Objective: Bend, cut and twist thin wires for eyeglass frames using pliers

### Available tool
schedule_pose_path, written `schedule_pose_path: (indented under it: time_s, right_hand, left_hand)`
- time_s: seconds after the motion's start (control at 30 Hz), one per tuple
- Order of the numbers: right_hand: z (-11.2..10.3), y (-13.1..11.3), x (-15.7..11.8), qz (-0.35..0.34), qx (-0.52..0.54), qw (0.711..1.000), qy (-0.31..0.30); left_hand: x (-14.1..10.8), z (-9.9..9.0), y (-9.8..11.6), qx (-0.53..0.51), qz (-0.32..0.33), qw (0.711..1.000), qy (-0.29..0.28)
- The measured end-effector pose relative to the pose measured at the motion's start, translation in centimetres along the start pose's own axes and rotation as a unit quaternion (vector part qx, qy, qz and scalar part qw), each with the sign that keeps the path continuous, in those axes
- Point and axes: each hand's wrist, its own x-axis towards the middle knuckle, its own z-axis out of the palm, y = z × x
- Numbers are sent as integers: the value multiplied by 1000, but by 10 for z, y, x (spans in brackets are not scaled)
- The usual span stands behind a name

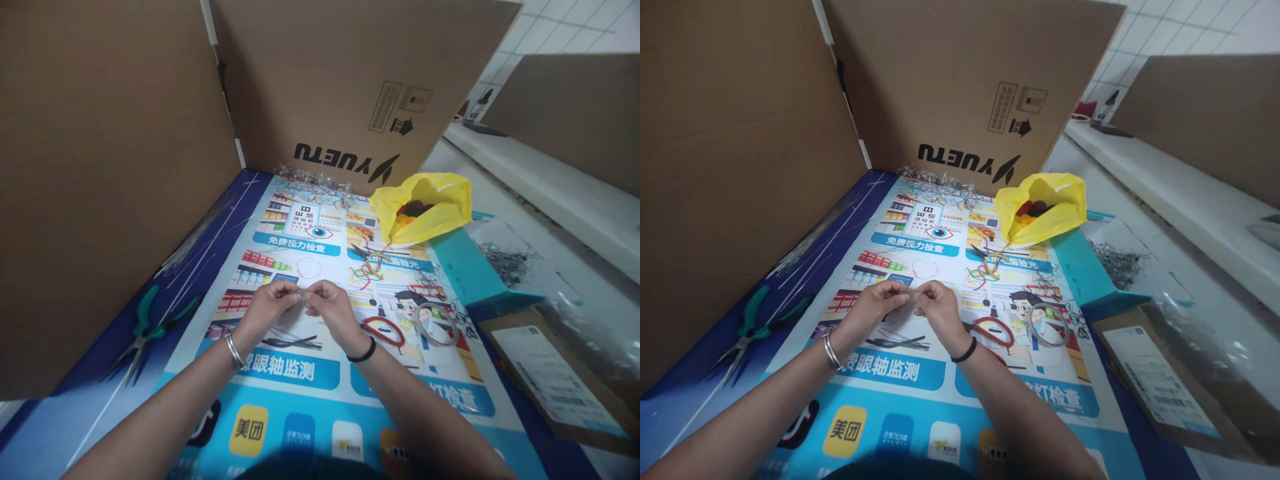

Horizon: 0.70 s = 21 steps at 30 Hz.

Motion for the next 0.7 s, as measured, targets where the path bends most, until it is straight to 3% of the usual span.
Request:
schedule_pose_path:
  time_s: [0.37,0.7]
  right_hand:
    - [7,3,-2,-17,-13,999,41]
    - [8,3,-3,-35,-42,998,31]
  left_hand:
    - [-2,7,-4,23,31,999,7]
    - [-6,8,0,51,36,997,34]
